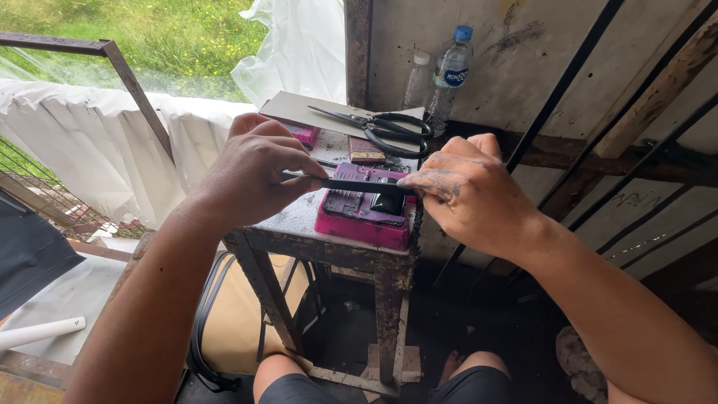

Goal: Applying edge paint to a leather strip using a roller applicator and hanging it to dry with clothespins.

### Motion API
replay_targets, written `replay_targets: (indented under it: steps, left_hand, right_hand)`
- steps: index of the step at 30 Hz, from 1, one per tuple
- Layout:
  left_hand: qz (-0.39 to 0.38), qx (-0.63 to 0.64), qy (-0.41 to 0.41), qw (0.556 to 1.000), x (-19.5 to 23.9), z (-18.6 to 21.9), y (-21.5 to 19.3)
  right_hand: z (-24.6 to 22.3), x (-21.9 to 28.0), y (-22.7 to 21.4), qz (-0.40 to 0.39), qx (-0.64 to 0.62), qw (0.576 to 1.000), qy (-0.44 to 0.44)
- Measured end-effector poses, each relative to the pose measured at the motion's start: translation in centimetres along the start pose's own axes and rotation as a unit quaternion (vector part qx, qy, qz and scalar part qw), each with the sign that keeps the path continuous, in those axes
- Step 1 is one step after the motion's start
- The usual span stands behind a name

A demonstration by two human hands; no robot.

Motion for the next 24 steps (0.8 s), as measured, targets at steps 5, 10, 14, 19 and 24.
replay_targets:
  steps: [5, 10, 14, 19, 24]
  left_hand:
    - [-0.017, -0.009, 0.02, 1.0, -1.1, 1.6, 1.0]
    - [-0.024, -0.006, 0.036, 0.999, -2.3, 3.0, 2.2]
    - [-0.011, 0.007, 0.068, 0.998, -3.2, 4.1, 3.1]
    - [-0.023, 0.019, 0.075, 0.997, -4.2, 5.3, 4.0]
    - [-0.04, 0.015, 0.081, 0.996, -5.0, 6.3, 4.9]
  right_hand:
    - [0.6, 1.3, -1.3, 0.007, 0.016, 1.0, 0.008]
    - [1.7, 3.1, -2.2, 0.009, 0.05, 0.999, 0.02]
    - [2.6, 4.4, -3.0, 0.011, 0.052, 0.998, 0.045]
    - [3.8, 5.9, -3.3, -0.011, 0.06, 0.995, 0.073]
    - [4.8, 7.1, -3.2, -0.028, 0.065, 0.993, 0.096]
Point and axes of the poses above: each hand's wrist, its own x-axis away from the middle knuckle, its own y-axis out of the palm, z = x × y, the point moved 9 cm from there along -x, towards the middle knuckle, and after that the axes turned 12 degrees about x, right-handed, at the moved point
